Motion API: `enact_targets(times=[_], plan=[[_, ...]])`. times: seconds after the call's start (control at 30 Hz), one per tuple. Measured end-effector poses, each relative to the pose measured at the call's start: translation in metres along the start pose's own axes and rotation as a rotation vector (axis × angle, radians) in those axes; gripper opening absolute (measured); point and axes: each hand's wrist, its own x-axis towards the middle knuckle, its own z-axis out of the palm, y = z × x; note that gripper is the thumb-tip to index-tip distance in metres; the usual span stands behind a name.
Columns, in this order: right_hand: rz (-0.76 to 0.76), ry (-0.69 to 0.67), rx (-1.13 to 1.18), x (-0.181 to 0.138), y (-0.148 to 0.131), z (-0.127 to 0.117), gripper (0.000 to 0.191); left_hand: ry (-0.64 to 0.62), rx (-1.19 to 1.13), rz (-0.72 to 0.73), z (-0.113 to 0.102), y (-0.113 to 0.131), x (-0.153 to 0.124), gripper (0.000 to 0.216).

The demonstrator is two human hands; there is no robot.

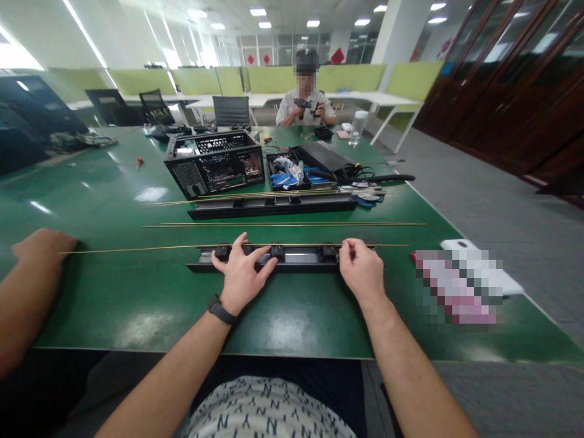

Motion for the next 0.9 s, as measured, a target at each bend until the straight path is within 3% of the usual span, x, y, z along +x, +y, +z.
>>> enact_targets(times=[0.37,0.57,0.9], plan=[[0.023,0.014,0.006,0.0011,-0.0002,0.0003,0.035,0.019,-0.014,0.013,0.0005,0.0009,-0.0006,0.026],[-0.047,0.004,-0.010,0.0001,0.0003,0.0016,0.035,0.030,-0.018,0.015,0.0021,0.0000,-0.0011,0.027],[0.004,0.003,0.002,0.0010,-0.0007,0.0000,0.033,0.023,-0.020,0.014,0.0008,0.0001,-0.0016,0.027]])
